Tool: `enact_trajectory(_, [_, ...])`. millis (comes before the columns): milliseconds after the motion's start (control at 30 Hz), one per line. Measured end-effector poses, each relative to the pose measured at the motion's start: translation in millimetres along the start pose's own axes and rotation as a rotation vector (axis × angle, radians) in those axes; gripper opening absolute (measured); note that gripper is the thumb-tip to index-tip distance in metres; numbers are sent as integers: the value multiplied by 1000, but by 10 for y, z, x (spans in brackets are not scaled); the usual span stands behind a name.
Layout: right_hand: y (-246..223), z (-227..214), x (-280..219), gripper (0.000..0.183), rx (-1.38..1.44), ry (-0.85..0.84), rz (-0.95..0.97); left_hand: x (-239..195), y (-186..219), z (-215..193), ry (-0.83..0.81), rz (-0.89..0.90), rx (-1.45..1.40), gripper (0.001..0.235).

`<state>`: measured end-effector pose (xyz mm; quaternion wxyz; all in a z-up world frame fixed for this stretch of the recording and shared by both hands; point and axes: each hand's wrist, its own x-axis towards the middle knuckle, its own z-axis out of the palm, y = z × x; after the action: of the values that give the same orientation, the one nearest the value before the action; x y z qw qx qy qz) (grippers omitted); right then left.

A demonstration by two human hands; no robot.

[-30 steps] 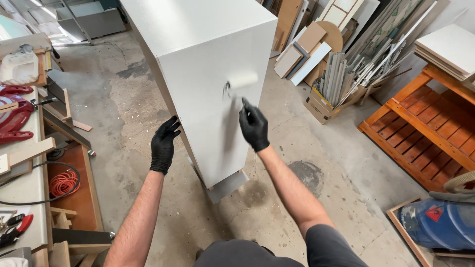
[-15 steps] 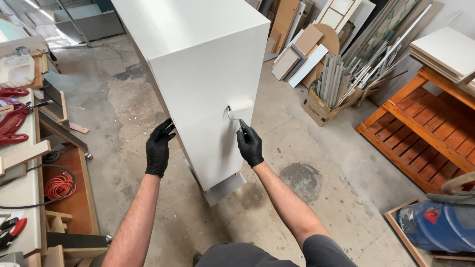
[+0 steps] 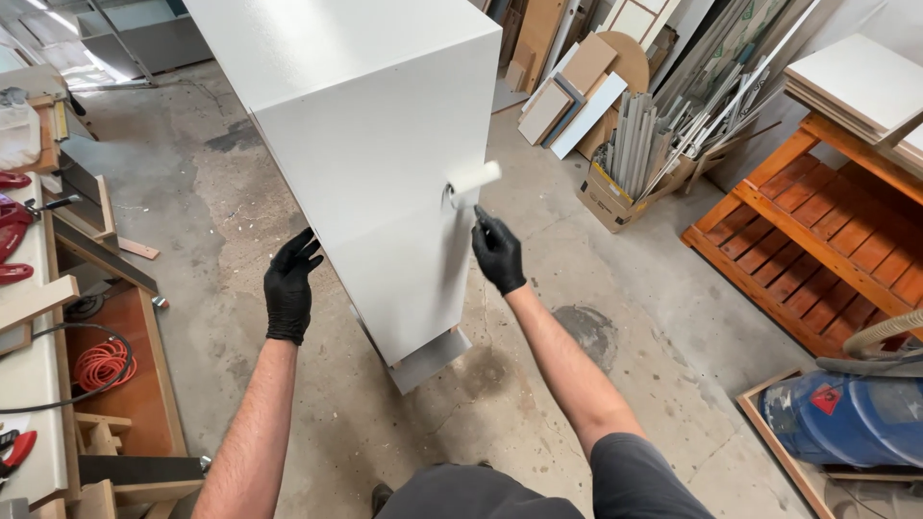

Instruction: Painting a tall wooden cabinet with a small roller

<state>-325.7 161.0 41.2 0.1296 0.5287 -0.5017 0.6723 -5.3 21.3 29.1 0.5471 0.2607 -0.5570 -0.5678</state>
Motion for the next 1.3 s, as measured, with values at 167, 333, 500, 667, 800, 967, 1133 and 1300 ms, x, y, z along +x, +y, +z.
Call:
enact_trajectory(167, [-5,5,209,29,66,22,81,34,-38,-38,5,-1,-4,34])
enact_trajectory(333, [-164,-159,1078,35,25,-36,-65,9,-86,-51,12,21,-41,36])
enact_trajectory(500, [110,-73,29,32,23,-12,37,22,-111,-81,-1,28,-45,38])
enact_trajectory(667, [99,-23,52,29,51,15,82,14,-132,-91,17,4,-59,39])
enact_trajectory(800, [-267,-128,1167,28,116,47,-85,0,-77,-47,16,5,-45,39])
enact_trajectory(967, [-482,-172,1505,34,228,0,-134,-6,-47,-10,34,9,-45,38])
enact_trajectory(1133, [-48,-184,924,31,175,3,19,-5,-38,-14,23,-13,-46,39])
enact_trajectory(1300, [115,-595,1963,25,-63,-248,-211,25,-80,14,27,-12,-42,37])
